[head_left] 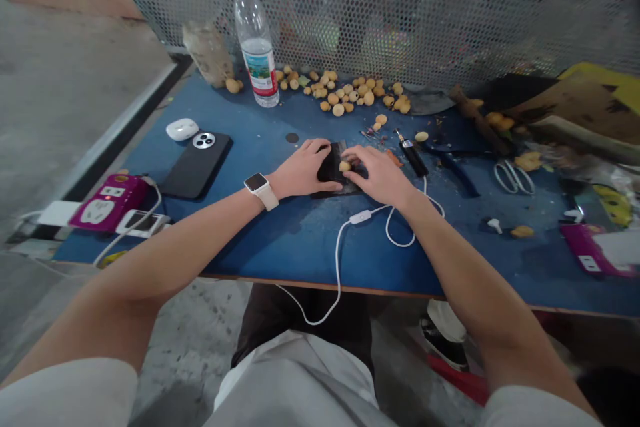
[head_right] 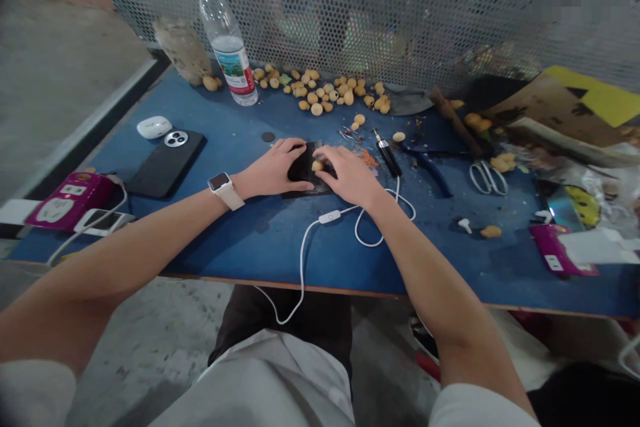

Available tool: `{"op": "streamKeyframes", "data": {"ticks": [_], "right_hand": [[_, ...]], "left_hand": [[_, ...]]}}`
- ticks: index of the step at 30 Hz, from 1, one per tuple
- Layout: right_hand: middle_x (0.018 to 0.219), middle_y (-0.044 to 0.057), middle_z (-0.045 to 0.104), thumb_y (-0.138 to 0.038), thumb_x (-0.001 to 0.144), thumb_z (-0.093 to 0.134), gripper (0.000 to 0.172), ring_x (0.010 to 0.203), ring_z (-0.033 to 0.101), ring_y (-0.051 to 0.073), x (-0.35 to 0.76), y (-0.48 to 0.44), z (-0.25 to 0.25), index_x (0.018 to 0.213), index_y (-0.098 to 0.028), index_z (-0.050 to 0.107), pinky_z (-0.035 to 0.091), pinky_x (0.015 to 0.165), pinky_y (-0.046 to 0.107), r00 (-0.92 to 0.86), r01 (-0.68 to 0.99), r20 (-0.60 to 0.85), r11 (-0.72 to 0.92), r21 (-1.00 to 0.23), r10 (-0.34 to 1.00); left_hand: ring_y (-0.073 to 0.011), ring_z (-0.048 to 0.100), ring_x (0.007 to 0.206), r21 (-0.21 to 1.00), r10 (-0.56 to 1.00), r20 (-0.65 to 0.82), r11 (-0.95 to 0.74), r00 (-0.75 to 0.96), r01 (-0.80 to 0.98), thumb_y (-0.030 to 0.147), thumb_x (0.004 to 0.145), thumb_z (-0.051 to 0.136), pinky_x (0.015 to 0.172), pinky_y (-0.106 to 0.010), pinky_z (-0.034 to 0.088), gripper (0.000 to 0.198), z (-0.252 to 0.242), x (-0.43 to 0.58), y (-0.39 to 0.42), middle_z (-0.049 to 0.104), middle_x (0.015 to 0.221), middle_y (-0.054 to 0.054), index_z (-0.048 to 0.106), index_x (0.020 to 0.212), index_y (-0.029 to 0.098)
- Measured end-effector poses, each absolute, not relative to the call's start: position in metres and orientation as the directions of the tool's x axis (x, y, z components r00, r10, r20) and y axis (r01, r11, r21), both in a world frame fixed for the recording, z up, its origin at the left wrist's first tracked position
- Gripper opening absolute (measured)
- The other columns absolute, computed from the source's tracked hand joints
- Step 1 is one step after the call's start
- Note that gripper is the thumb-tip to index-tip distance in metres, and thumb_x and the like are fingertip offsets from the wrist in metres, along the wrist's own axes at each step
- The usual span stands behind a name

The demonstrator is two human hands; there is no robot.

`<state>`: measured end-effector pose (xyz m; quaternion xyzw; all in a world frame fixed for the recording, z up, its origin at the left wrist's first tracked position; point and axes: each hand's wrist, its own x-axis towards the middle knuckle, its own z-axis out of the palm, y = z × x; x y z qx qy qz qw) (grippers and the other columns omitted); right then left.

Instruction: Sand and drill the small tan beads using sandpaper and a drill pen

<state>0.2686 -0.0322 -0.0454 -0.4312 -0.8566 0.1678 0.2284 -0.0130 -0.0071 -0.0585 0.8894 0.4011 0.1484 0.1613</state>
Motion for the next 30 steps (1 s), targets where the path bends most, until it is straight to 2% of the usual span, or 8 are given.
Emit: {"op": "streamKeyframes", "data": {"ticks": [3,6,13,18,21,23,27,30], "right_hand": [[0.143,0.014,0.087,-0.025,0.112,0.075,0.025,0.139,0.079,0.042,0.267,-0.030,-0.047,0.135,-0.029,0.082,0.064,0.126,0.066,-0.533,0.637,0.281,0.598,-0.486,0.798],[0.145,0.014,0.086,-0.026,0.107,0.081,0.026,0.138,0.080,0.041,0.268,-0.029,-0.046,0.132,-0.028,0.085,0.064,0.125,0.065,-0.532,0.618,0.317,0.616,-0.489,0.785],[0.121,0.010,0.089,-0.025,0.103,0.081,0.016,0.110,0.081,0.034,0.270,-0.032,-0.043,0.118,-0.029,0.085,0.067,0.108,0.056,-0.508,0.603,0.318,0.594,-0.532,0.800],[0.125,0.011,0.087,-0.028,0.102,0.081,0.030,0.106,0.081,0.031,0.272,-0.033,-0.041,0.131,-0.028,0.087,0.068,0.105,0.052,-0.483,0.601,0.319,0.573,-0.557,0.816],[0.133,0.013,0.088,-0.042,0.110,0.078,0.029,0.113,0.082,0.032,0.270,-0.034,-0.041,0.132,-0.028,0.091,0.069,0.100,0.049,-0.452,0.542,0.352,0.566,-0.622,0.820],[0.134,0.012,0.089,-0.056,0.113,0.079,0.036,0.117,0.083,0.032,0.268,-0.034,-0.043,0.133,-0.029,0.090,0.071,0.099,0.048,-0.400,0.462,0.366,0.530,-0.711,0.840],[0.126,0.009,0.089,-0.086,0.101,0.090,0.061,0.115,0.084,0.031,0.262,-0.033,-0.048,0.129,-0.032,0.086,0.074,0.105,0.050,-0.291,0.229,0.354,0.424,-0.876,0.889],[0.118,0.008,0.086,-0.094,0.092,0.093,0.071,0.111,0.084,0.030,0.262,-0.031,-0.049,0.127,-0.033,0.084,0.074,0.098,0.049,-0.260,0.099,0.334,0.369,-0.924,0.906]], "left_hand": [[-0.0555,0.054,0.175,0.415,0.755,0.142,-0.632,0.640,0.654,0.085,0.103,0.081,0.152,-0.074,0.042,0.110,-0.058,-0.014,-0.008,0.056,0.189,-0.035,0.066,0.176,0.004],[-0.0552,0.055,0.174,0.422,0.750,0.158,-0.639,0.642,0.643,0.085,0.103,0.082,0.152,-0.075,0.043,0.107,-0.058,-0.014,-0.008,0.057,0.188,-0.032,0.067,0.176,0.008],[-0.0551,0.054,0.175,0.428,0.752,0.151,-0.634,0.641,0.644,0.086,0.102,0.082,0.153,-0.073,0.042,0.109,-0.057,-0.014,-0.008,0.056,0.190,-0.032,0.067,0.177,0.008],[-0.0549,0.053,0.176,0.431,0.756,0.156,-0.631,0.636,0.645,0.083,0.103,0.082,0.154,-0.074,0.041,0.107,-0.057,-0.014,-0.010,0.056,0.190,-0.032,0.066,0.177,0.008],[-0.0546,0.053,0.177,0.428,0.761,0.143,-0.625,0.633,0.653,0.082,0.103,0.084,0.155,-0.072,0.040,0.110,-0.056,-0.014,-0.010,0.056,0.189,-0.033,0.064,0.178,0.005],[-0.0546,0.054,0.176,0.430,0.757,0.150,-0.629,0.636,0.647,0.081,0.102,0.085,0.154,-0.072,0.041,0.109,-0.055,-0.014,-0.011,0.057,0.188,-0.032,0.065,0.178,0.006],[-0.0539,0.057,0.173,0.431,0.731,0.183,-0.661,0.657,0.615,0.083,0.104,0.084,0.152,-0.073,0.043,0.105,-0.057,-0.016,-0.011,0.059,0.186,-0.032,0.067,0.176,0.008],[-0.0538,0.056,0.173,0.427,0.715,0.177,-0.675,0.676,0.601,0.082,0.104,0.083,0.153,-0.073,0.043,0.103,-0.057,-0.015,-0.014,0.059,0.186,-0.031,0.068,0.174,0.009]]}}
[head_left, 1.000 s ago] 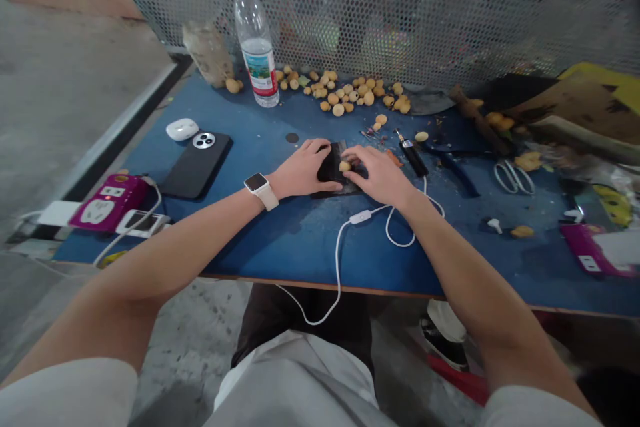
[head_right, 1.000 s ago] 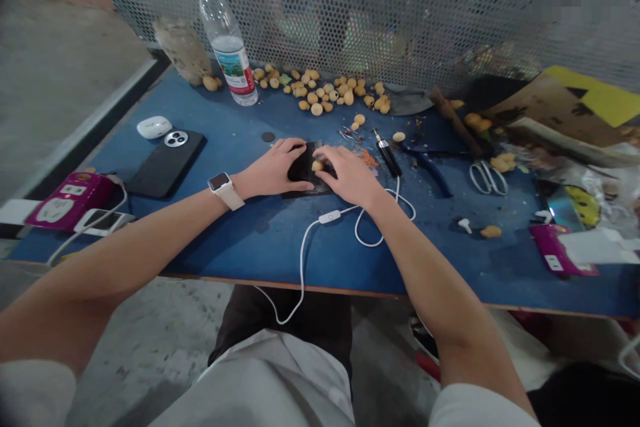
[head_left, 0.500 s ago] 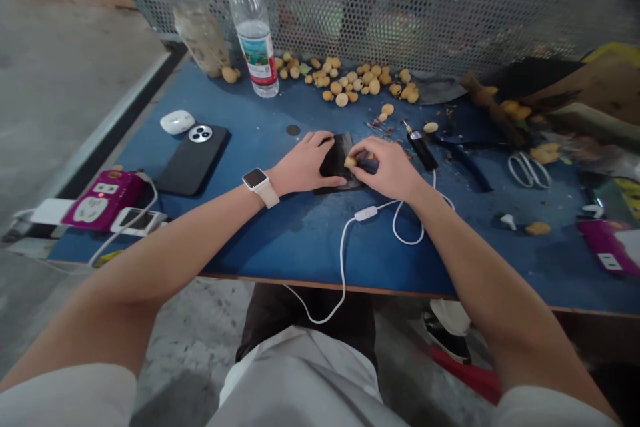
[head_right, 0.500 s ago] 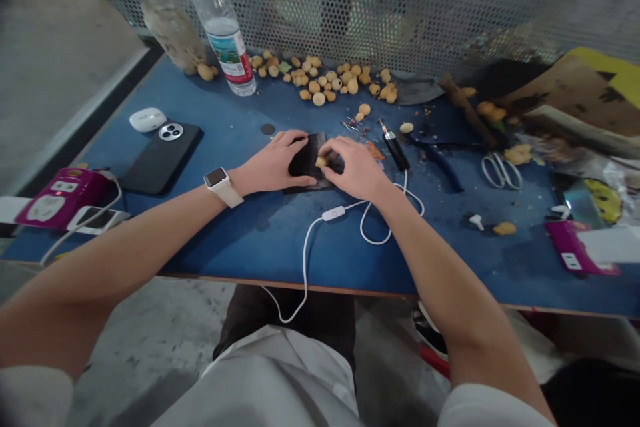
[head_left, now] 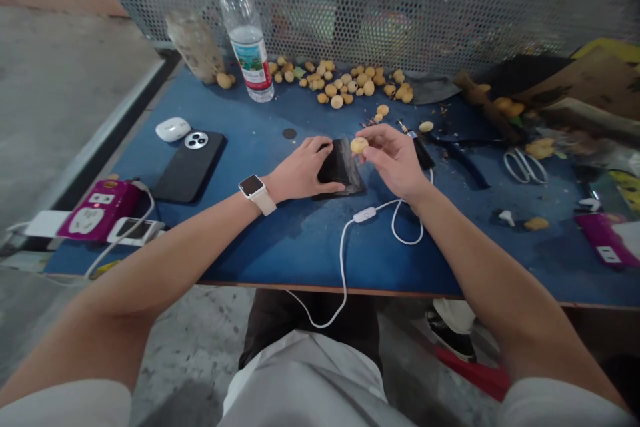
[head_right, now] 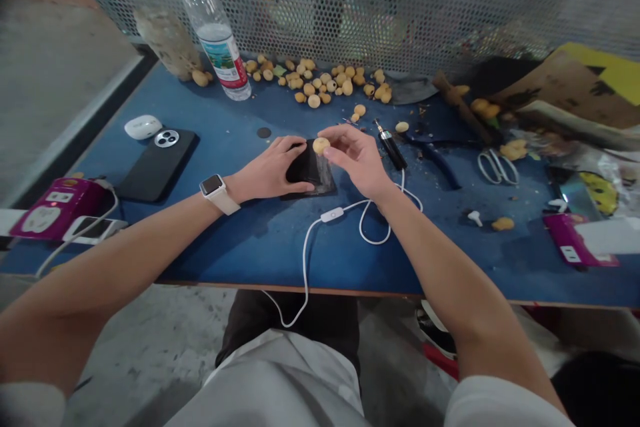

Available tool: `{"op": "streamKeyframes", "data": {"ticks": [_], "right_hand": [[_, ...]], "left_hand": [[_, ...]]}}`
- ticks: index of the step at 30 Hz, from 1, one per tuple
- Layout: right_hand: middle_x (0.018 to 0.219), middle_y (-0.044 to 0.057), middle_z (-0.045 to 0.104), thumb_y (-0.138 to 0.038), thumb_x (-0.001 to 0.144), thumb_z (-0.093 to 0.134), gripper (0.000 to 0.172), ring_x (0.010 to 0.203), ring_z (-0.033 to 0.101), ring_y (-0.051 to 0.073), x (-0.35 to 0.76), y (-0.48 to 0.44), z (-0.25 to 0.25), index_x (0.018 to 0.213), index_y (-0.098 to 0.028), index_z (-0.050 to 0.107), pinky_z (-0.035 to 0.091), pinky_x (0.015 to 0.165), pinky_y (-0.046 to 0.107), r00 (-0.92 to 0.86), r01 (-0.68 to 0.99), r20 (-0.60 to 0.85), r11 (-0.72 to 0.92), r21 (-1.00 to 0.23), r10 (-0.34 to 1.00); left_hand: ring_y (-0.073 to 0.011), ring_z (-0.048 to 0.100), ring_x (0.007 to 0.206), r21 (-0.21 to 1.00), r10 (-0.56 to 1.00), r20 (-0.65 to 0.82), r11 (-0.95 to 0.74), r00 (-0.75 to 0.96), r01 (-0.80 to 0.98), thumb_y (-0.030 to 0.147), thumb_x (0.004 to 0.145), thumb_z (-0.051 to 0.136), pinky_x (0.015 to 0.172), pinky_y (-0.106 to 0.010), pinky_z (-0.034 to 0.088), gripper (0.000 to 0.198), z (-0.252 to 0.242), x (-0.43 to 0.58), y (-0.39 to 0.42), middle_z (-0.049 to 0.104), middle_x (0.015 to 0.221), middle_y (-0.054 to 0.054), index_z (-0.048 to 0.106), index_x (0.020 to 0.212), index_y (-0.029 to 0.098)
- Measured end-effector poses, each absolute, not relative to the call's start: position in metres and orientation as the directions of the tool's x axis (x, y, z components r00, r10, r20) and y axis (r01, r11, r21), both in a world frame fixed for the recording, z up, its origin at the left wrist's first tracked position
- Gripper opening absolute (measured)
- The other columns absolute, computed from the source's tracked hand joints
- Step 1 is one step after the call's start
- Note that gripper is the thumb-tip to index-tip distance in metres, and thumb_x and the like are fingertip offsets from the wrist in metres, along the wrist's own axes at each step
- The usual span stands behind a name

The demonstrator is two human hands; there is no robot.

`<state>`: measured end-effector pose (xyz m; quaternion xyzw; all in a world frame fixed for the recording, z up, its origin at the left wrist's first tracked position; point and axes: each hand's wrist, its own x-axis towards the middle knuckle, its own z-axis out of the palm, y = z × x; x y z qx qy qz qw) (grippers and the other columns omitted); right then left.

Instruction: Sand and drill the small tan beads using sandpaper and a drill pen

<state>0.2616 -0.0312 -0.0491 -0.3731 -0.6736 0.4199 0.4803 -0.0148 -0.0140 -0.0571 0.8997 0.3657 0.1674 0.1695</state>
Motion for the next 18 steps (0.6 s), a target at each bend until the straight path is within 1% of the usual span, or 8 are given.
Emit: {"op": "streamKeyframes", "data": {"ticks": [3,6,9,12,14,16,18], "right_hand": [[0.115,0.006,0.083,-0.091,0.093,0.091,0.070,0.108,0.082,0.029,0.2632,-0.0305,-0.0465,0.135,-0.035,0.083,0.073,0.091,0.047,-0.273,0.035,0.315,0.337,-0.941,0.909],[0.115,0.006,0.081,-0.091,0.101,0.082,0.068,0.109,0.082,0.030,0.2643,-0.0312,-0.0431,0.144,-0.038,0.082,0.073,0.090,0.048,-0.274,0.018,0.296,0.313,-0.950,0.915],[0.116,0.007,0.082,-0.093,0.106,0.074,0.069,0.111,0.083,0.030,0.2644,-0.0322,-0.0413,0.148,-0.039,0.083,0.074,0.090,0.048,-0.267,0.009,0.286,0.299,-0.954,0.920],[0.122,0.008,0.084,-0.094,0.109,0.069,0.070,0.114,0.084,0.031,0.2644,-0.0328,-0.0408,0.149,-0.038,0.082,0.075,0.092,0.049,-0.280,0.011,0.292,0.307,-0.952,0.915],[0.124,0.008,0.083,-0.095,0.109,0.068,0.071,0.116,0.084,0.031,0.2647,-0.0329,-0.0409,0.148,-0.038,0.081,0.075,0.093,0.050,-0.287,0.018,0.285,0.303,-0.953,0.915],[0.123,0.008,0.083,-0.096,0.106,0.071,0.071,0.115,0.084,0.031,0.2653,-0.0327,-0.0416,0.146,-0.038,0.081,0.076,0.093,0.050,-0.288,0.009,0.279,0.294,-0.956,0.916],[0.121,0.007,0.083,-0.094,0.104,0.076,0.068,0.112,0.083,0.031,0.2662,-0.0325,-0.0428,0.143,-0.039,0.082,0.076,0.093,0.051,-0.292,-0.013,0.284,0.293,-0.956,0.913]], "left_hand": [[-0.0534,0.054,0.175,0.427,0.710,0.158,-0.675,0.686,0.601,0.081,0.104,0.083,0.155,-0.071,0.041,0.104,-0.0561,-0.0126,-0.0177,0.059,0.187,-0.031,0.067,0.176,0.007],[-0.0530,0.052,0.178,0.430,0.712,0.150,-0.672,0.687,0.603,0.082,0.104,0.083,0.156,-0.071,0.039,0.107,-0.0552,-0.0113,-0.0201,0.057,0.190,-0.031,0.064,0.179,0.007],[-0.0518,0.052,0.180,0.428,0.711,0.152,-0.674,0.687,0.602,0.082,0.105,0.082,0.156,-0.070,0.039,0.107,-0.0554,-0.0114,-0.0205,0.057,0.192,-0.031,0.062,0.180,0.008],[-0.0514,0.053,0.179,0.425,0.713,0.154,-0.673,0.684,0.605,0.080,0.105,0.084,0.156,-0.069,0.040,0.107,-0.0559,-0.0118,-0.0202,0.056,0.192,-0.032,0.062,0.180,0.007],[-0.0512,0.054,0.179,0.429,0.712,0.161,-0.675,0.684,0.601,0.078,0.105,0.084,0.156,-0.070,0.041,0.105,-0.0562,-0.0120,-0.0199,0.057,0.192,-0.032,0.061,0.180,0.008],[-0.0506,0.054,0.179,0.433,0.712,0.169,-0.675,0.682,0.597,0.078,0.105,0.085,0.156,-0.069,0.041,0.104,-0.0564,-0.0120,-0.0198,0.058,0.191,-0.030,0.062,0.180,0.010],[-0.0502,0.055,0.179,0.433,0.713,0.170,-0.674,0.680,0.598,0.079,0.105,0.085,0.156,-0.068,0.041,0.105,-0.0567,-0.0118,-0.0196,0.058,0.191,-0.031,0.061,0.181,0.009]]}}
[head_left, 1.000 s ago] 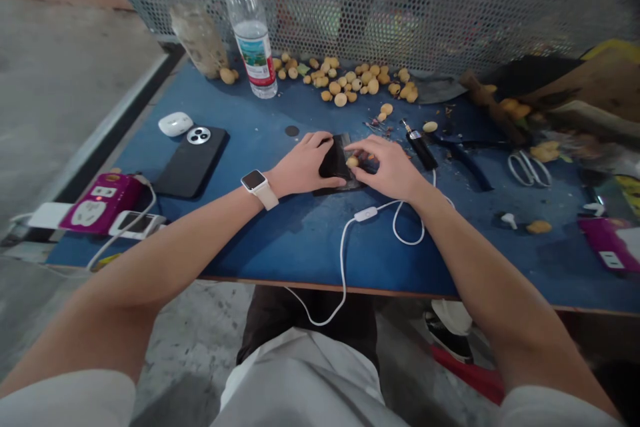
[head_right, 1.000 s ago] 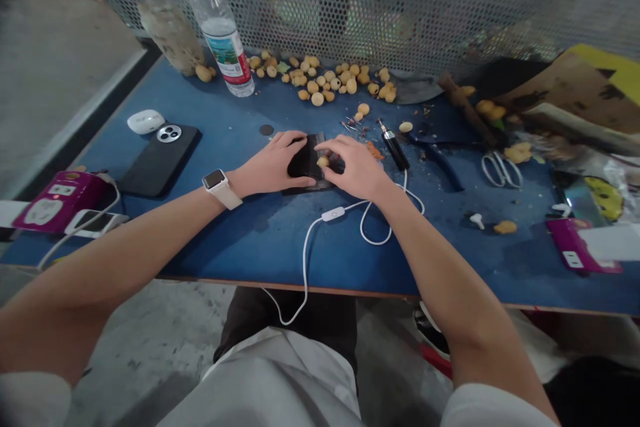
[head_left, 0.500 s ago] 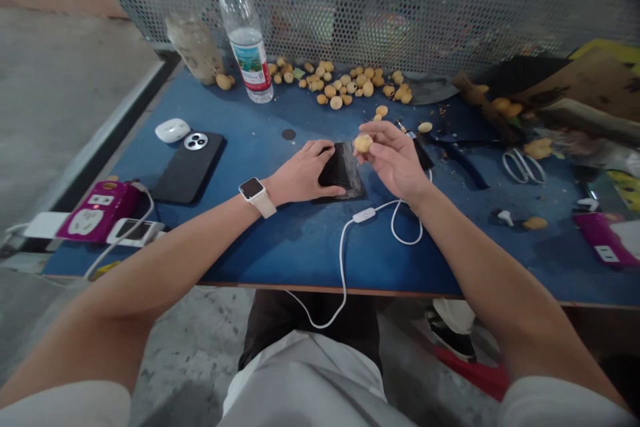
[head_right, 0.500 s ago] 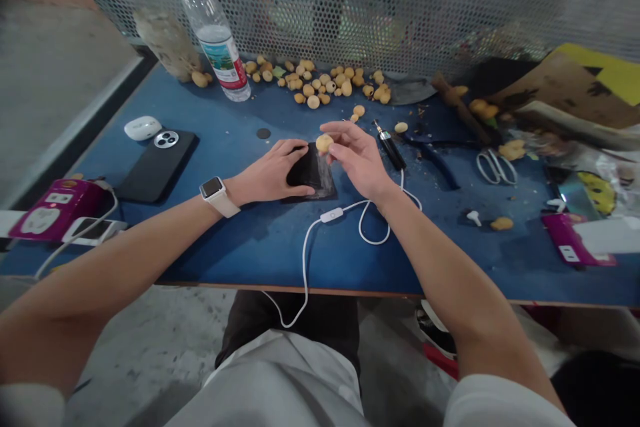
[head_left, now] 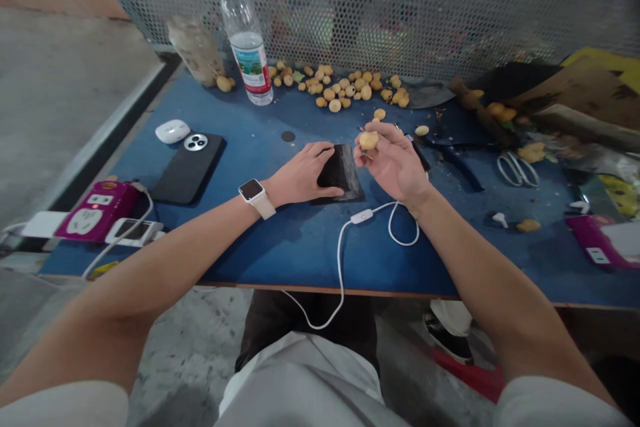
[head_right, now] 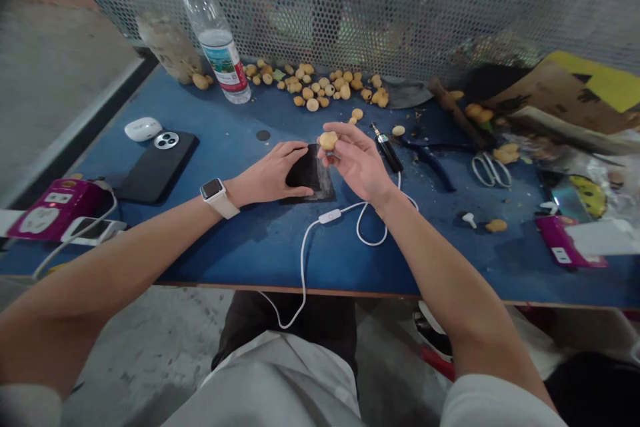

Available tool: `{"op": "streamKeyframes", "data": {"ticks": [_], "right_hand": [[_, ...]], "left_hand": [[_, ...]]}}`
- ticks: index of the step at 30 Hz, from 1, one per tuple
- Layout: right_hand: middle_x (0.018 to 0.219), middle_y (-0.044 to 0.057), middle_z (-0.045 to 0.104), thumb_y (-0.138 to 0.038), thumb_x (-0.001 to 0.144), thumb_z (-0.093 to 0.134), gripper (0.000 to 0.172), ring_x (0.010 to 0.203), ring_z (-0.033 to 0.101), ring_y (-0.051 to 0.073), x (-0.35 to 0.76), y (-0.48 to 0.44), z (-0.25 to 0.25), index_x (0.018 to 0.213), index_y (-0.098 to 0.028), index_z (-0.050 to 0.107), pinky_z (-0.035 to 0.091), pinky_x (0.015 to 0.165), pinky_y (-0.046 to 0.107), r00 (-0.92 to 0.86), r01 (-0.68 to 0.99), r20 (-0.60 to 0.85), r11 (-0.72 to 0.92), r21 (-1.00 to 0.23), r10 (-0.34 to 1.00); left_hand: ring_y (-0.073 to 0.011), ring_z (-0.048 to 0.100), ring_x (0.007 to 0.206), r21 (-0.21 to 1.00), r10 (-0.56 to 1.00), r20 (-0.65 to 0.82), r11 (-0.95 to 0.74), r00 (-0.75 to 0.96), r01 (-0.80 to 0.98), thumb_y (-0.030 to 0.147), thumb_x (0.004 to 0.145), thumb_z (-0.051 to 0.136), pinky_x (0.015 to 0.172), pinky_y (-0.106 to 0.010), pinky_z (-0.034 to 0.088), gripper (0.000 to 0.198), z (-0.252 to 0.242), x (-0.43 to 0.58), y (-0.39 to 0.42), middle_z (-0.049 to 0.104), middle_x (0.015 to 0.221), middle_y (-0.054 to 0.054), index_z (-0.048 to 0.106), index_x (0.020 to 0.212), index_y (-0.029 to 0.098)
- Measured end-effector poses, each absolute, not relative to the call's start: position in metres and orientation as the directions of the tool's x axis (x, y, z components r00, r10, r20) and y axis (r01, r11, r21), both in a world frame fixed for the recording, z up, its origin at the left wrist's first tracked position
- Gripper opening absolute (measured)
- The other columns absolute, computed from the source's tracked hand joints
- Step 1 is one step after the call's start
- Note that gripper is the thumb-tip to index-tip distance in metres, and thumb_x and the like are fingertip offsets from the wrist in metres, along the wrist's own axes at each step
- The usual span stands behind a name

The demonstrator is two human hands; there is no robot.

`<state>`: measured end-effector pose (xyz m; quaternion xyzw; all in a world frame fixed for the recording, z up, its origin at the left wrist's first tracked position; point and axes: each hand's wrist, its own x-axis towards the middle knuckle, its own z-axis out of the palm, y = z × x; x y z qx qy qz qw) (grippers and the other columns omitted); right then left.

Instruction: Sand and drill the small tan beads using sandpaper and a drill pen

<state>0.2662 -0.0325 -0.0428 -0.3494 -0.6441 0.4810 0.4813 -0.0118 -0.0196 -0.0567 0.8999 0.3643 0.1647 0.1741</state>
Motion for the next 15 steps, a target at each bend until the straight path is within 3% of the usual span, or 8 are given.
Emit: {"op": "streamKeyframes", "data": {"ticks": [4,9,15], "right_hand": [[0.118,0.005,0.082,-0.088,0.102,0.083,0.059,0.111,0.084,0.030,0.2672,-0.0324,-0.0452,0.137,-0.040,0.082,0.075,0.095,0.051,-0.286,-0.040,0.298,0.299,-0.953,0.911],[0.118,0.006,0.084,-0.089,0.101,0.083,0.061,0.117,0.086,0.032,0.2673,-0.0303,-0.0465,0.136,-0.039,0.082,0.076,0.100,0.052,-0.280,0.031,0.301,0.322,-0.946,0.912],[0.130,0.013,0.086,-0.061,0.105,0.086,0.039,0.115,0.085,0.032,0.2712,-0.0295,-0.0453,0.127,-0.029,0.089,0.074,0.114,0.056,-0.246,0.443,0.452,0.514,-0.734,0.857]], "left_hand": [[-0.0502,0.052,0.180,0.433,0.710,0.168,-0.676,0.684,0.596,0.079,0.104,0.085,0.156,-0.068,0.040,0.107,-0.0578,-0.0112,-0.0190,0.057,0.192,-0.030,0.060,0.182,0.011],[-0.0513,0.051,0.181,0.434,0.712,0.168,-0.675,0.682,0.597,0.076,0.106,0.086,0.156,-0.069,0.040,0.105,-0.0579,-0.0113,-0.0182,0.055,0.193,-0.031,0.060,0.183,0.010],[-0.0507,0.053,0.179,0.416,0.722,0.139,-0.663,0.677,0.622,0.071,0.109,0.085,0.156,-0.066,0.041,0.103,-0.0530,-0.0091,-0.0203,0.058,0.190,-0.033,0.060,0.182,0.002]]}}
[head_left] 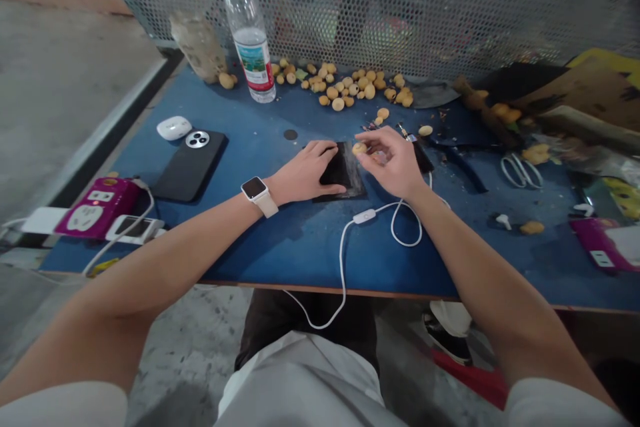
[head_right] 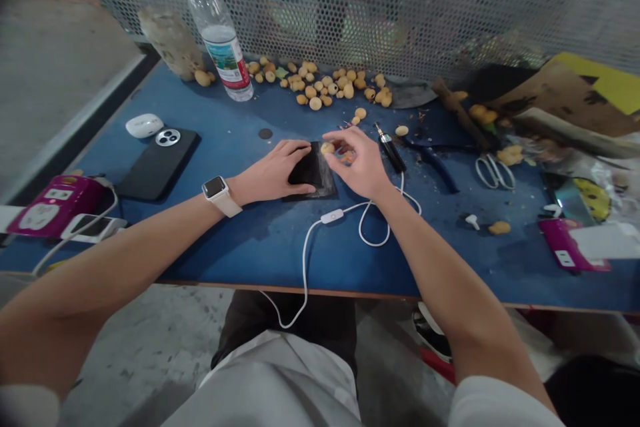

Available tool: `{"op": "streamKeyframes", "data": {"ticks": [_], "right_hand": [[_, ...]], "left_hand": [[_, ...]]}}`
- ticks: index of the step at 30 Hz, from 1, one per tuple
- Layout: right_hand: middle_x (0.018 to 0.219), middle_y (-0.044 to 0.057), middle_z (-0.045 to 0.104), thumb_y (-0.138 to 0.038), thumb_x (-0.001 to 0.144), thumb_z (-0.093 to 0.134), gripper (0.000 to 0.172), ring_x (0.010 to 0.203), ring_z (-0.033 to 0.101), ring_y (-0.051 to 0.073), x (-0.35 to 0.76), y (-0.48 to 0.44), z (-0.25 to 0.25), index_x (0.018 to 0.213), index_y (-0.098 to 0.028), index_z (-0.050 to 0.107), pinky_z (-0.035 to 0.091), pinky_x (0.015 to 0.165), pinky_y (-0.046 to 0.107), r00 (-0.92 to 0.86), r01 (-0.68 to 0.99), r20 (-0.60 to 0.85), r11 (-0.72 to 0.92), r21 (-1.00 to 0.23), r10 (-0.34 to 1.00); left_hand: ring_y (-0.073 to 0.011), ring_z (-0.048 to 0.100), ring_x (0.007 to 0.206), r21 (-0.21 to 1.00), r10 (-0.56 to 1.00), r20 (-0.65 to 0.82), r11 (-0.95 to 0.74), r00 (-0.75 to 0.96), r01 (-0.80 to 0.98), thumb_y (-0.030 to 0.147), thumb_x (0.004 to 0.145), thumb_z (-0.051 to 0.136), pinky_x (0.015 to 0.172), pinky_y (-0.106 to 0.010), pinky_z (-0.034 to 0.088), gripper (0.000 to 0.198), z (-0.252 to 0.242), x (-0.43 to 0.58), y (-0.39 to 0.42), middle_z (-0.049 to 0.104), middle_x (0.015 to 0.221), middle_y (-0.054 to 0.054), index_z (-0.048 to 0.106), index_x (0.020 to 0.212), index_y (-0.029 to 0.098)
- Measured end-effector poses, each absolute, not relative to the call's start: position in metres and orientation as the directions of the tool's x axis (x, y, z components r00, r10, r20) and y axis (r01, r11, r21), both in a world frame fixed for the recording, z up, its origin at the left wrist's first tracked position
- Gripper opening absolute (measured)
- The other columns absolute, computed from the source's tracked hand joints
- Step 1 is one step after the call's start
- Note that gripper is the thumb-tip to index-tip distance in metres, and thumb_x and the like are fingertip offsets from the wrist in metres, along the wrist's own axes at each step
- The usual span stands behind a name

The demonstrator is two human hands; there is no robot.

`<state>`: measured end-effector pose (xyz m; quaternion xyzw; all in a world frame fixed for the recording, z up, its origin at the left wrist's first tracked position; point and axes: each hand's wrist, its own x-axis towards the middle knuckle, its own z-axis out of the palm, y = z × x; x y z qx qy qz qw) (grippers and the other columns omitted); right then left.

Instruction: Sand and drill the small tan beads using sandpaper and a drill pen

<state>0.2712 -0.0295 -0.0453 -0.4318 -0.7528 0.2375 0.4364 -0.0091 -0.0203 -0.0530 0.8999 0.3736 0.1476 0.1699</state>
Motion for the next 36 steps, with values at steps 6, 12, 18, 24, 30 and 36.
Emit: {"op": "streamKeyframes", "data": {"ticks": [6,12,18,24,30,36], "right_hand": [[0.122,0.011,0.086,-0.035,0.098,0.083,0.025,0.105,0.084,0.031,0.270,-0.031,-0.046,0.120,-0.028,0.090,0.077,0.104,0.055,-0.288,0.559,0.456,0.535,-0.634,0.842],[0.125,0.010,0.084,-0.031,0.095,0.083,0.025,0.102,0.083,0.029,0.268,-0.030,-0.052,0.119,-0.028,0.087,0.078,0.101,0.053,-0.324,0.585,0.400,0.514,-0.627,0.858],[0.122,0.010,0.087,-0.032,0.100,0.086,0.021,0.108,0.083,0.033,0.265,-0.029,-0.053,0.121,-0.028,0.090,0.075,0.103,0.056,-0.384,0.594,0.382,0.542,-0.595,0.841],[0.117,0.012,0.087,-0.037,0.109,0.088,0.017,0.107,0.082,0.035,0.266,-0.022,-0.047,0.121,-0.028,0.095,0.069,0.105,0.057,-0.424,0.672,0.306,0.522,-0.524,0.852],[0.114,0.010,0.087,-0.042,0.111,0.090,0.017,0.101,0.078,0.032,0.269,-0.020,-0.041,0.120,-0.029,0.096,0.064,0.103,0.053,-0.555,0.633,0.217,0.577,-0.516,0.803],[0.115,0.011,0.087,-0.038,0.110,0.090,0.016,0.100,0.077,0.031,0.265,-0.010,-0.047,0.119,-0.026,0.095,0.062,0.101,0.052,-0.515,0.632,0.291,0.586,-0.507,0.806]], "left_hand": [[-0.0508,0.054,0.177,0.434,0.719,0.150,-0.664,0.678,0.609,0.072,0.108,0.084,0.154,-0.068,0.043,0.098,-0.053,-0.009,-0.020,0.060,0.190,-0.030,0.064,0.180,0.009],[-0.0504,0.054,0.177,0.439,0.716,0.162,-0.669,0.679,0.600,0.075,0.107,0.083,0.153,-0.067,0.044,0.098,-0.058,-0.010,-0.016,0.061,0.188,-0.029,0.065,0.179,0.011],[-0.0509,0.053,0.179,0.432,0.723,0.134,-0.659,0.678,0.616,0.074,0.106,0.084,0.154,-0.067,0.043,0.102,-0.057,-0.009,-0.016,0.060,0.189,-0.031,0.064,0.180,0.007],[-0.0498,0.053,0.177,0.442,0.720,0.139,-0.659,0.680,0.608,0.072,0.107,0.084,0.154,-0.066,0.043,0.095,-0.055,-0.009,-0.017,0.061,0.188,-0.028,0.066,0.178,0.011],[-0.0532,0.053,0.176,0.437,0.712,0.138,-0.668,0.688,0.603,0.074,0.105,0.086,0.153,-0.069,0.043,0.100,-0.055,-0.009,-0.014,0.060,0.187,-0.032,0.067,0.176,0.006],[-0.0524,0.054,0.175,0.448,0.723,0.156,-0.659,0.673,0.604,0.074,0.103,0.088,0.153,-0.071,0.041,0.099,-0.056,-0.008,-0.012,0.061,0.187,-0.029,0.067,0.176,0.011]]}}
